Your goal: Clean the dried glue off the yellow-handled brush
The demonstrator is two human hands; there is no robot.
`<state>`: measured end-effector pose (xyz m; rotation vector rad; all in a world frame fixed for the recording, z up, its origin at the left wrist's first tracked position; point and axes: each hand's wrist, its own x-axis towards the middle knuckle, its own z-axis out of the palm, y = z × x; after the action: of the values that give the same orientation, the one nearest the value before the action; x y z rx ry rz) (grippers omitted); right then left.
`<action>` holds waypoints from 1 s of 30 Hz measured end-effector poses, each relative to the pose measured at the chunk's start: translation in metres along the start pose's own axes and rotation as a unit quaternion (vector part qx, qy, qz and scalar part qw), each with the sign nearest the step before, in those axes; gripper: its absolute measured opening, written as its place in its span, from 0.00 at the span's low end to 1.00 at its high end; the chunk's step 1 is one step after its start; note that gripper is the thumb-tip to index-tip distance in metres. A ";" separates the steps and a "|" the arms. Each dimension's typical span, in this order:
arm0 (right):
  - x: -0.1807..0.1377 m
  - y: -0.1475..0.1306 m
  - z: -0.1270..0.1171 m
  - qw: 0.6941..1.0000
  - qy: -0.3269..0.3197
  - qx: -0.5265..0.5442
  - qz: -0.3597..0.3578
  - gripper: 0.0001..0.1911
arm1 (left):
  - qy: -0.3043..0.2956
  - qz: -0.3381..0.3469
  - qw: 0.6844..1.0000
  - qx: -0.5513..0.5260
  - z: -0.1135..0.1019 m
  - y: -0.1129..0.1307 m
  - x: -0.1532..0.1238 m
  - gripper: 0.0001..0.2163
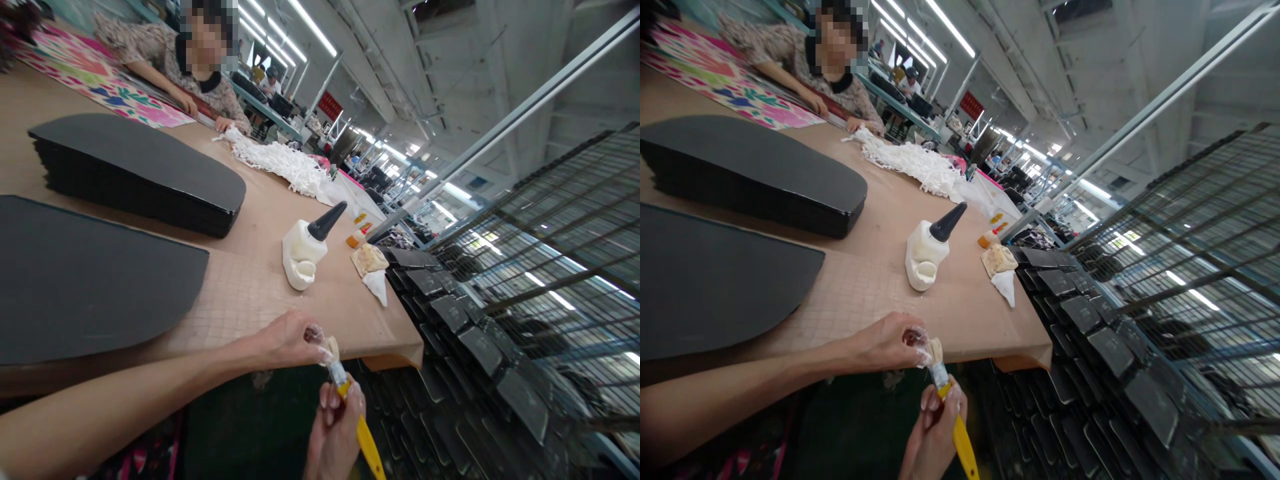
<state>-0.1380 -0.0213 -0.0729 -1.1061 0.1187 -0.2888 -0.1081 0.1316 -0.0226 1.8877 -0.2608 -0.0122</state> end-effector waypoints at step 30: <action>-0.010 -0.001 -0.003 0.987 0.061 -0.123 -0.079 0.12 | 0.059 0.047 0.993 0.094 -0.007 -0.027 0.004 0.05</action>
<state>-0.1481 -0.0217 -0.0737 -1.3452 0.1788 -0.4933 -0.0987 0.1459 -0.0452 2.0535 -0.2779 0.1942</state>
